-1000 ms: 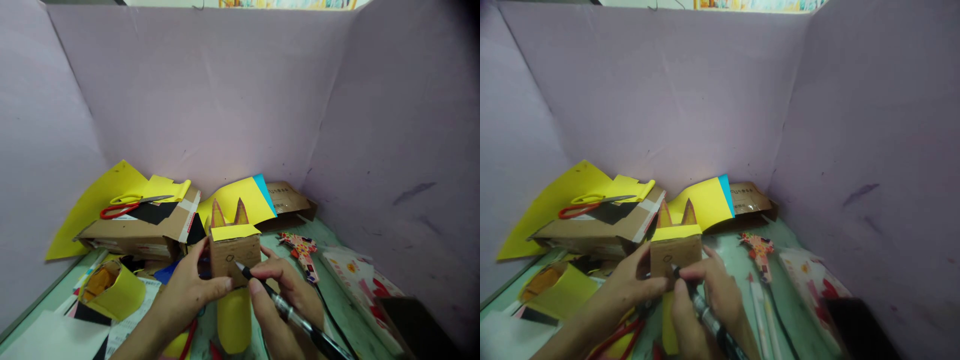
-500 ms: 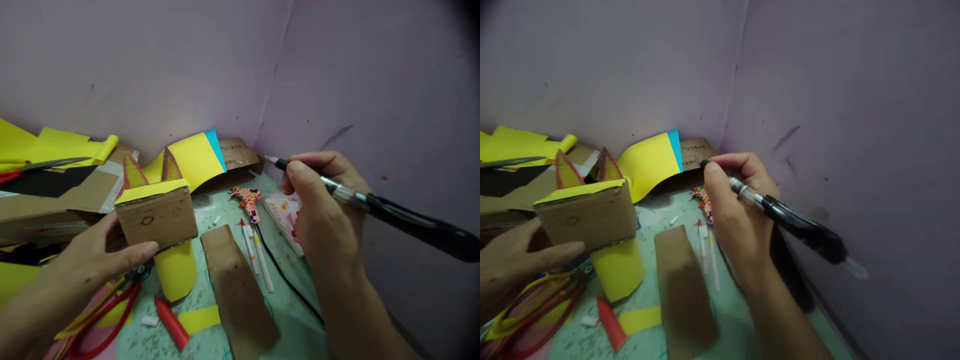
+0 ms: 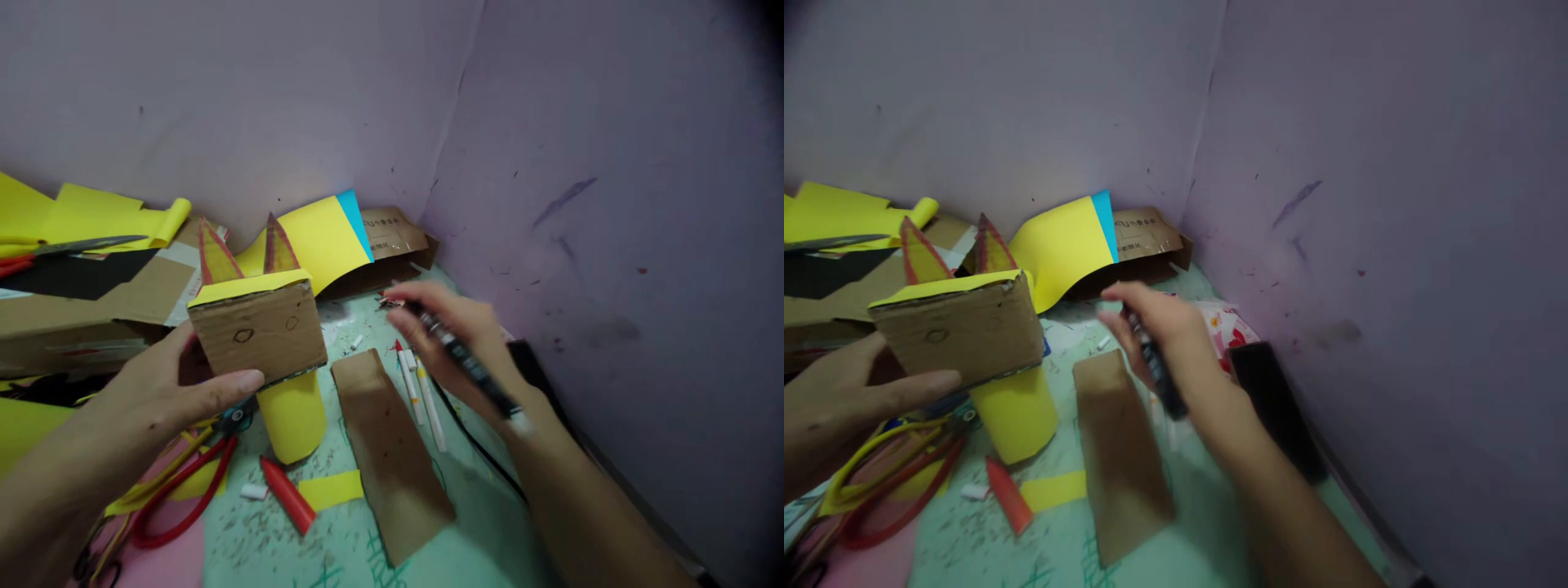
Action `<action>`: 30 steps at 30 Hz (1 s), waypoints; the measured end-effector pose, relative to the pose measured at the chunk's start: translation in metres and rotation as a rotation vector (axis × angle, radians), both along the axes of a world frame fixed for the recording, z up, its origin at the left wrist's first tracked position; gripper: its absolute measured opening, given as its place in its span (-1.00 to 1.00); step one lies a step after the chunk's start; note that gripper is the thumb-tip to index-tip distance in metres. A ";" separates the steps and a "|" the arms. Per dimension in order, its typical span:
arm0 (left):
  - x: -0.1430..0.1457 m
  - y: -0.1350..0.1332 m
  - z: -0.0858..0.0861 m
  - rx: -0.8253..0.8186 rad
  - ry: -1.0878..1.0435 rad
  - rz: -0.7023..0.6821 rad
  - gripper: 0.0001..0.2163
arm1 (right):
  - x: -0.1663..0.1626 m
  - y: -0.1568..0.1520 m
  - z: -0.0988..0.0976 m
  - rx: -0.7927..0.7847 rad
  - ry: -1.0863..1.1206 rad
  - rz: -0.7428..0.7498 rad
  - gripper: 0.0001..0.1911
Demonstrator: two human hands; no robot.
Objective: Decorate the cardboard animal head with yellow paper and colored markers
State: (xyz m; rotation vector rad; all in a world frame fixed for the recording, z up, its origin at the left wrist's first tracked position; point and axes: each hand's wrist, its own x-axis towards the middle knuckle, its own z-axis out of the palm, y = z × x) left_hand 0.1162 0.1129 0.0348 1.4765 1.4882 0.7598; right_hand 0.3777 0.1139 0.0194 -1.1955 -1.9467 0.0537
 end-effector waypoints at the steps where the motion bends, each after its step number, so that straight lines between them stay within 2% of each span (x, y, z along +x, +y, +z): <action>1: 0.000 0.000 0.000 0.005 -0.001 -0.006 -0.41 | 0.004 0.001 -0.010 -0.024 -0.082 0.064 -0.87; 4: -0.001 -0.001 -0.001 0.023 -0.005 -0.017 -0.42 | 0.014 -0.005 -0.031 -0.188 -0.336 0.157 -0.80; 7: 0.000 -0.002 0.000 0.042 -0.037 -0.037 -0.42 | 0.012 -0.015 -0.042 -0.368 -0.466 0.127 -0.67; 9: 0.002 -0.003 0.002 0.046 -0.035 -0.039 -0.40 | 0.006 -0.018 -0.048 -0.423 -0.531 0.115 -0.63; 15: 0.002 -0.005 0.003 0.078 0.003 -0.052 -0.45 | -0.004 -0.014 -0.062 -0.408 -0.533 0.109 -0.56; 26: 0.001 -0.002 0.000 0.059 0.015 -0.034 -0.38 | 0.003 -0.015 -0.067 -0.415 -0.485 0.097 -0.44; 30: -0.001 -0.004 -0.002 0.056 0.046 -0.023 -0.43 | 0.004 -0.016 -0.068 -0.419 -0.494 0.083 -0.43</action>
